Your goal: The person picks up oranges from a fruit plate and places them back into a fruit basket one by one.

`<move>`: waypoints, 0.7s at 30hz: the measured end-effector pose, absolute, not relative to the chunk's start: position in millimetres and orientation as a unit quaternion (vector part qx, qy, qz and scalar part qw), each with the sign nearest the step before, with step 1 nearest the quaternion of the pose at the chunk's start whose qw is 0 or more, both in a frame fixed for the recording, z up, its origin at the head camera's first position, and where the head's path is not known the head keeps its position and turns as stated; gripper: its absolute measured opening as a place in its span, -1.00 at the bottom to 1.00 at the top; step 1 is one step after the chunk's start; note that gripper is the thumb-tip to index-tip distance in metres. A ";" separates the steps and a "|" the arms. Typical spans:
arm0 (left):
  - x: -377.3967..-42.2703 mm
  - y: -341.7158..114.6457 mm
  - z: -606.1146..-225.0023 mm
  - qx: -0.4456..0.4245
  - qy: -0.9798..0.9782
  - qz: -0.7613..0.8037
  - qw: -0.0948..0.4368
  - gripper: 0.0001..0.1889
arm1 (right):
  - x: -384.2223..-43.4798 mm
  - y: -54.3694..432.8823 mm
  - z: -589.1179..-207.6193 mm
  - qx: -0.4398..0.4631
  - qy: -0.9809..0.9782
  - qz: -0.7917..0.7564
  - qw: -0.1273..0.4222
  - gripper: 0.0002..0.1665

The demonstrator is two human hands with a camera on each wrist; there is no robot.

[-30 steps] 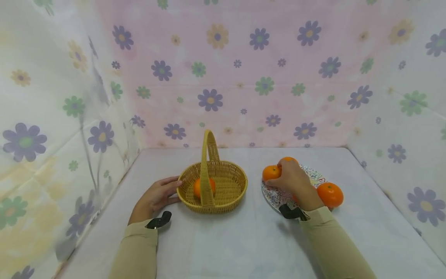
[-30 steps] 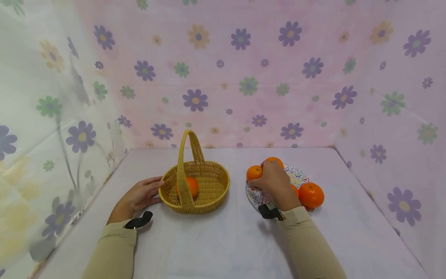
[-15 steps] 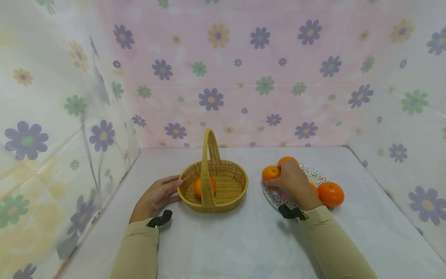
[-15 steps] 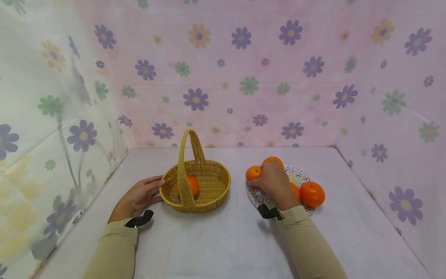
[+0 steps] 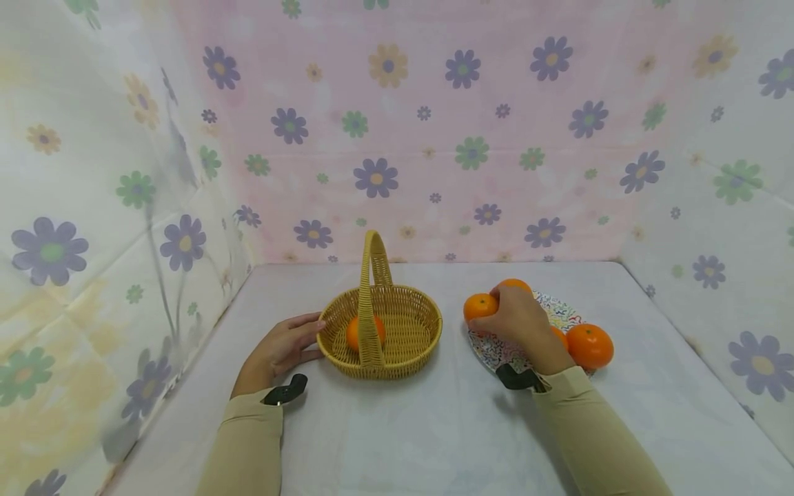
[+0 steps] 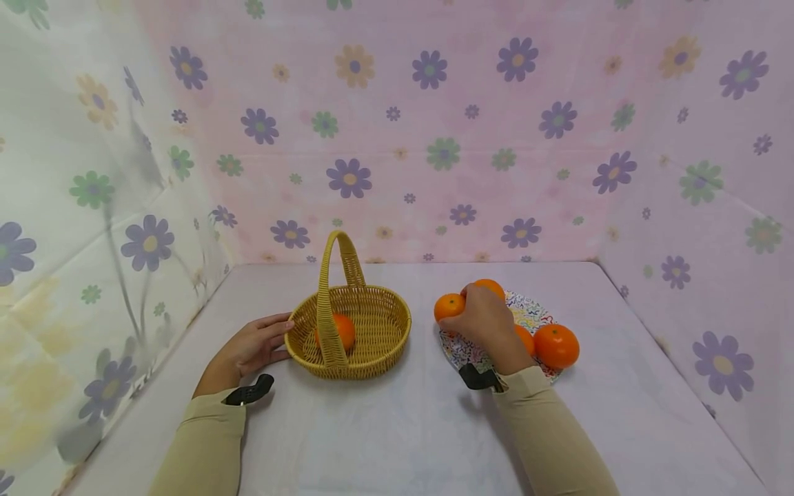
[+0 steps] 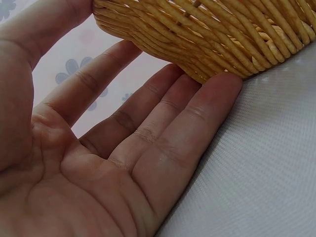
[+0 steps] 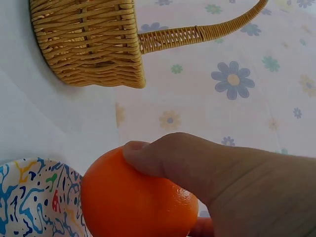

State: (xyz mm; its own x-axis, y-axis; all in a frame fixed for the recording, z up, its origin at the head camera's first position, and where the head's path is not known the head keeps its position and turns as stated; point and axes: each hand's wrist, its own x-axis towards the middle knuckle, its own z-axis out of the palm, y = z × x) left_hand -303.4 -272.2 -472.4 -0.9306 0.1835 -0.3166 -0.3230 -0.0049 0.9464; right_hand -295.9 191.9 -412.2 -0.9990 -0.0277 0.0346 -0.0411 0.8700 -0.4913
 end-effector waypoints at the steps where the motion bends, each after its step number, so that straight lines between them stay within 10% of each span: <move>1: -303.4 -271.9 -472.1 -0.052 0.682 0.707 0.179 -0.28 | -296.1 191.7 -411.9 0.022 -0.966 0.256 0.017 -0.18; 21: -303.7 -272.3 -472.4 -0.061 0.679 0.710 0.176 -0.29 | -289.5 183.6 -403.4 0.086 -0.939 0.320 0.089 -0.15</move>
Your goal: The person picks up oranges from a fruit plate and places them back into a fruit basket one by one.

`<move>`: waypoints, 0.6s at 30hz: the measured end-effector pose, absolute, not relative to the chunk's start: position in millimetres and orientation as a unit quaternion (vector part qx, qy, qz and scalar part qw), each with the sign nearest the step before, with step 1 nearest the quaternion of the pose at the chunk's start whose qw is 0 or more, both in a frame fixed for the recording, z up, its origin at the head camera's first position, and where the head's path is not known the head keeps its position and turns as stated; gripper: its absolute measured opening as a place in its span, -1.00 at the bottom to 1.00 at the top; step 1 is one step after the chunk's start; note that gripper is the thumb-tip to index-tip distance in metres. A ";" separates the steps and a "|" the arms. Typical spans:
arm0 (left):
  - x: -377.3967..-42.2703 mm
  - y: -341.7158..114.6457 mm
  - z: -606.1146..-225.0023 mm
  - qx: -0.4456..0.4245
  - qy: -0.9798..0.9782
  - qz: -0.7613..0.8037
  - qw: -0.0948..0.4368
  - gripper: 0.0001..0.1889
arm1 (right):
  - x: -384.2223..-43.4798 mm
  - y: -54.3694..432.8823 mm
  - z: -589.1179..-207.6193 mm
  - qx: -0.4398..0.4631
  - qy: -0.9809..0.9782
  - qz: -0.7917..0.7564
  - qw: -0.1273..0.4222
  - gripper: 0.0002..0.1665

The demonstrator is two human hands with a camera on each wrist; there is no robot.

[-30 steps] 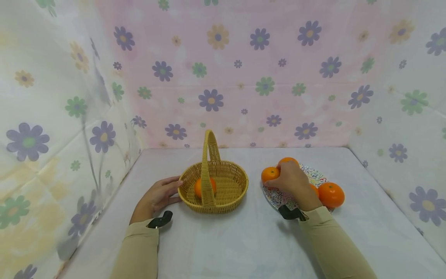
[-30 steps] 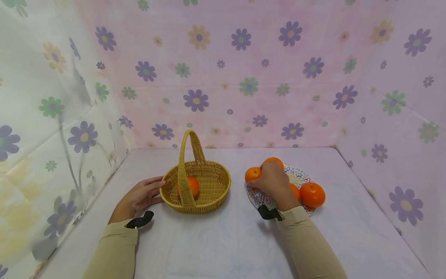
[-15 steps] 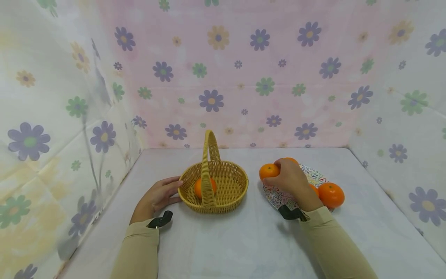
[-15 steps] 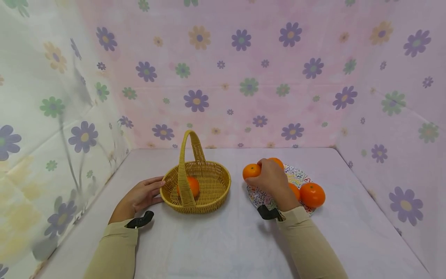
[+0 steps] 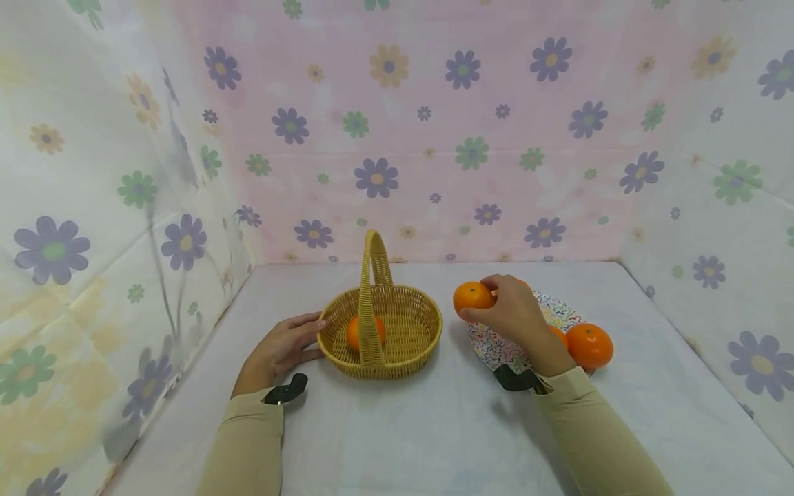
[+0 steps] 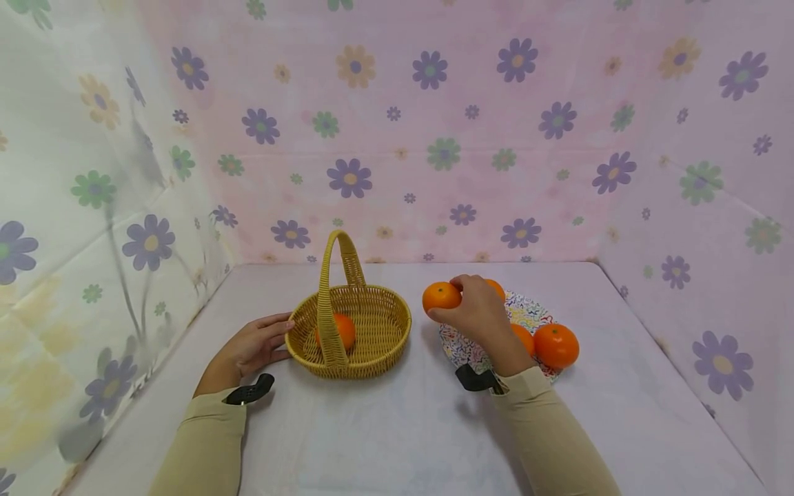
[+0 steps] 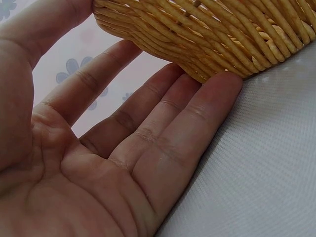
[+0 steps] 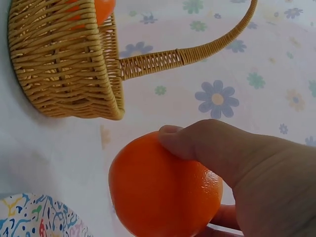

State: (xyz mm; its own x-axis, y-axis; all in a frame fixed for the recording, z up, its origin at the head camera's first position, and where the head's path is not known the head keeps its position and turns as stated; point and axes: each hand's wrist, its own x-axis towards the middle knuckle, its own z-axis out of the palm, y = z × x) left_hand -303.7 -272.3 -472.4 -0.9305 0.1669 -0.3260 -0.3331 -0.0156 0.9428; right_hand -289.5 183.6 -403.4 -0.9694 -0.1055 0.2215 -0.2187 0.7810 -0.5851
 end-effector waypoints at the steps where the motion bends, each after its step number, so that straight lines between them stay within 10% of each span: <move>1: -303.6 -272.5 -472.2 -0.059 0.681 0.708 0.177 -0.28 | -289.0 182.9 -402.9 0.087 -0.938 0.323 0.091 -0.14; 18: -303.5 -272.1 -471.7 -0.057 0.681 0.708 0.178 -0.29 | -275.5 163.2 -391.3 0.105 -0.931 0.340 0.087 -0.05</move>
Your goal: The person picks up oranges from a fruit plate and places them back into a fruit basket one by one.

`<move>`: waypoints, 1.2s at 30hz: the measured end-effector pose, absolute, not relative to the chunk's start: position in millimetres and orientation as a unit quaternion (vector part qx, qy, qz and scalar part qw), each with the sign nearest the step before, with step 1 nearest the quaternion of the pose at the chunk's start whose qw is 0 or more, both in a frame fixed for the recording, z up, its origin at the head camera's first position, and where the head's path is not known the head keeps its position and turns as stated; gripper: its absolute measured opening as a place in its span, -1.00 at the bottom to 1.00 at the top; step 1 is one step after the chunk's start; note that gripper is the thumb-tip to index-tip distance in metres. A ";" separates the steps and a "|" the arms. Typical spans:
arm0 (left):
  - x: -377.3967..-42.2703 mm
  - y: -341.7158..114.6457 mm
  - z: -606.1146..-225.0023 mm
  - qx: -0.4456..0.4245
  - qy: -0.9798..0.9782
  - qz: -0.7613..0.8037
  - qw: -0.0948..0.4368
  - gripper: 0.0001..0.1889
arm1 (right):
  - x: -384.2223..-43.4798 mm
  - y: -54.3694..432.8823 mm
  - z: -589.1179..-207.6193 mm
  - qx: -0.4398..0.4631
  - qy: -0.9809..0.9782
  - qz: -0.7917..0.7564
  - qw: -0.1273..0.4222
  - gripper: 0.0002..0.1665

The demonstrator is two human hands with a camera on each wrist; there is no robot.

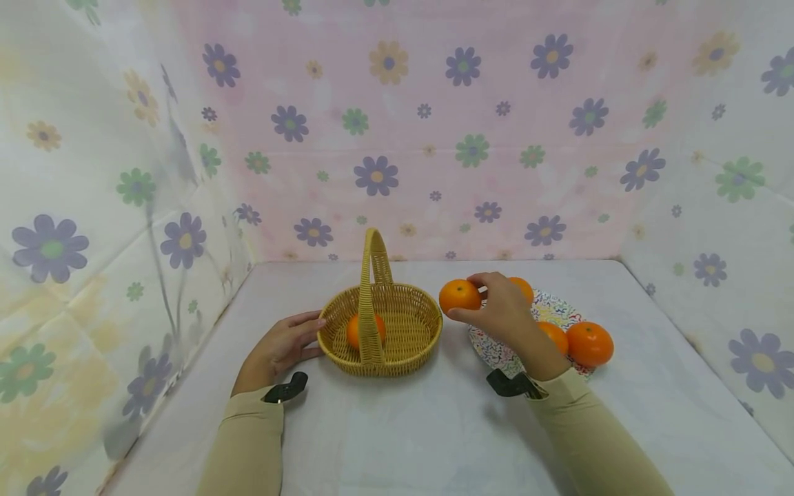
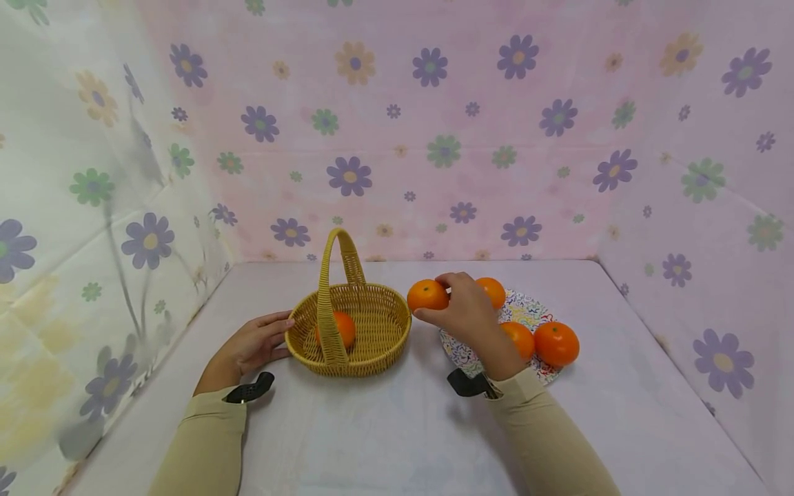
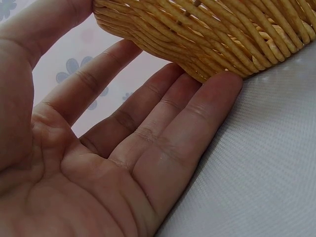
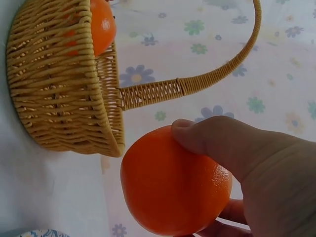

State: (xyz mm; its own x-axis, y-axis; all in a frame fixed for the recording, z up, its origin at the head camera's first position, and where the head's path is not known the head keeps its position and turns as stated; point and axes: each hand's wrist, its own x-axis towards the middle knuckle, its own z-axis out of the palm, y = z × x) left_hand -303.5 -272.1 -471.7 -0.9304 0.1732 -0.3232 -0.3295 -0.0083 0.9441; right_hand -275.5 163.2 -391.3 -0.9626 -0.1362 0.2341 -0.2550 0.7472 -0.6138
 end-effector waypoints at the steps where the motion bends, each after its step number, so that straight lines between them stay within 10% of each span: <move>1: -303.3 -271.9 -471.7 -0.058 0.681 0.708 0.178 -0.28 | -274.9 161.8 -391.0 0.104 -0.931 0.338 0.088 -0.04; 36: -305.1 -271.7 -473.0 -0.064 0.679 0.709 0.176 -0.32 | -267.5 131.7 -402.2 0.171 -0.913 0.348 0.127 -0.16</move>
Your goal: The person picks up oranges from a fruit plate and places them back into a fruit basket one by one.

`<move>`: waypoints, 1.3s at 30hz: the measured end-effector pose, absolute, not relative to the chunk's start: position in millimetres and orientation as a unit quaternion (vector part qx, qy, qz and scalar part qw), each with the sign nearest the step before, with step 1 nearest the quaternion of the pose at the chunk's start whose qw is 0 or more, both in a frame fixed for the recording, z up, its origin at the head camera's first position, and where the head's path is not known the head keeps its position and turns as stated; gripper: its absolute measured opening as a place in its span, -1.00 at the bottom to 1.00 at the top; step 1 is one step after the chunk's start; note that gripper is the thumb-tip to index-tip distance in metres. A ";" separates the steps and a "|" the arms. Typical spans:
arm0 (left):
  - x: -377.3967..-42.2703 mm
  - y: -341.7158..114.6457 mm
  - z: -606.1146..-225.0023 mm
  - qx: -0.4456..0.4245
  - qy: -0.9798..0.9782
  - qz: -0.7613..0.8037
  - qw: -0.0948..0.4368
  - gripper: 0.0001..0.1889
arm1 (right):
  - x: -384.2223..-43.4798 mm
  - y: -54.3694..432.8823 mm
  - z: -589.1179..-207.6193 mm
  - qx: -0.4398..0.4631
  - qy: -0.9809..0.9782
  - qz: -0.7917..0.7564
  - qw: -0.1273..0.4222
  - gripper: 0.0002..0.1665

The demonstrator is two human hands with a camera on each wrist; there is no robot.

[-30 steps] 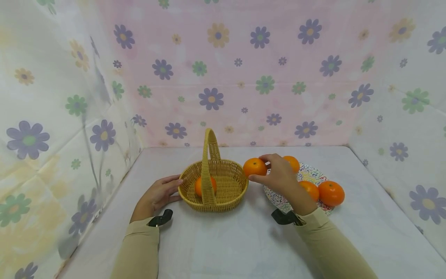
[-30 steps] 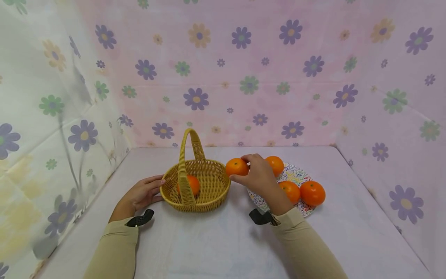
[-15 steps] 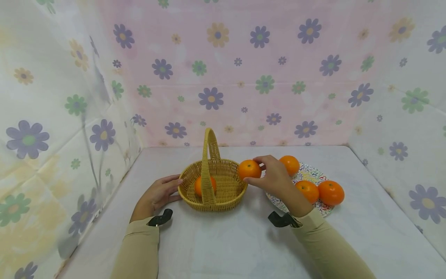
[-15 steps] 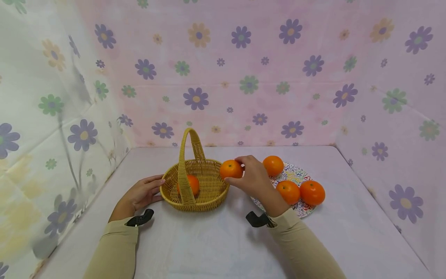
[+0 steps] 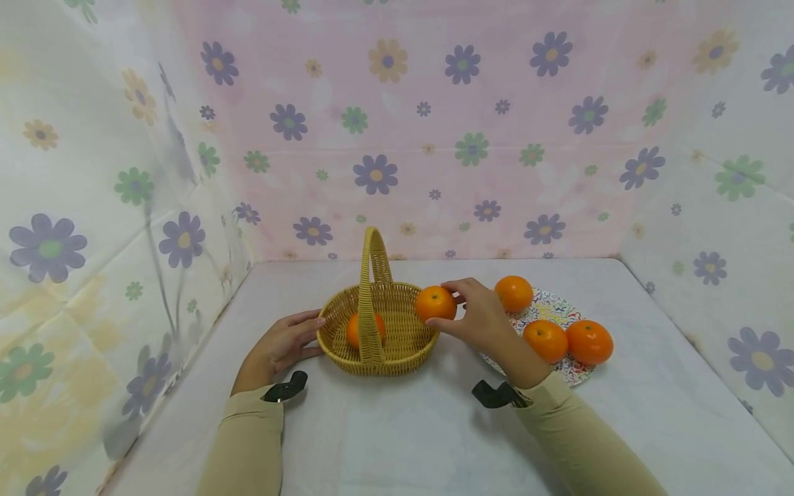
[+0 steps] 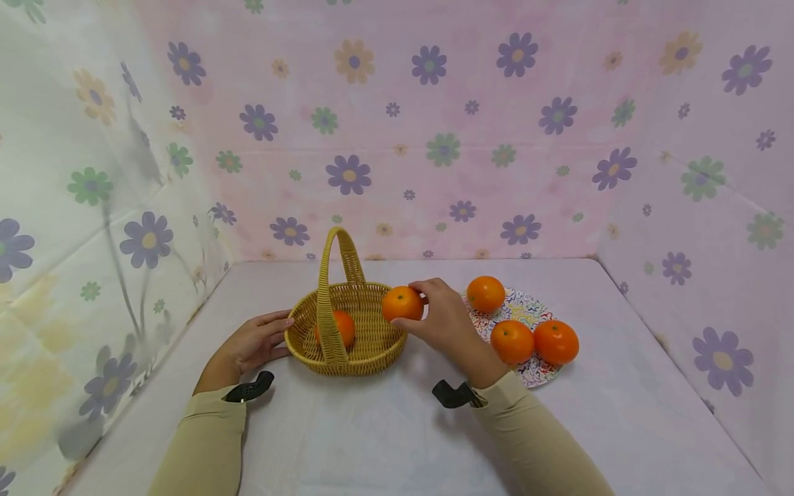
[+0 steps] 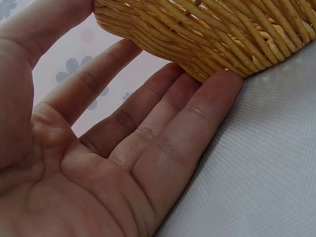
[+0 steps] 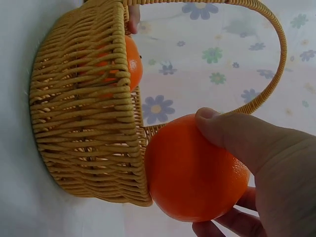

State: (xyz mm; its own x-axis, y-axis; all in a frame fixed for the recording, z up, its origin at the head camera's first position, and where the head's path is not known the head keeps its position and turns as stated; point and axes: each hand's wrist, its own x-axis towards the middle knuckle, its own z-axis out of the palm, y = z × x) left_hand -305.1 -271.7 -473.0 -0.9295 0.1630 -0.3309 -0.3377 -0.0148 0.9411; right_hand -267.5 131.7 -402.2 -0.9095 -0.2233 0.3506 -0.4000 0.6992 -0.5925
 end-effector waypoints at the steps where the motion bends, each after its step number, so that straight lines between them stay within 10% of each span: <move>1: -304.9 -271.7 -472.8 -0.066 0.677 0.712 0.176 -0.33 | -267.3 130.7 -402.5 0.172 -0.913 0.348 0.128 -0.16; 39: -305.1 -271.6 -473.5 -0.063 0.688 0.701 0.180 -0.27 | -263.4 104.9 -425.8 0.226 -0.904 0.342 0.120 -0.18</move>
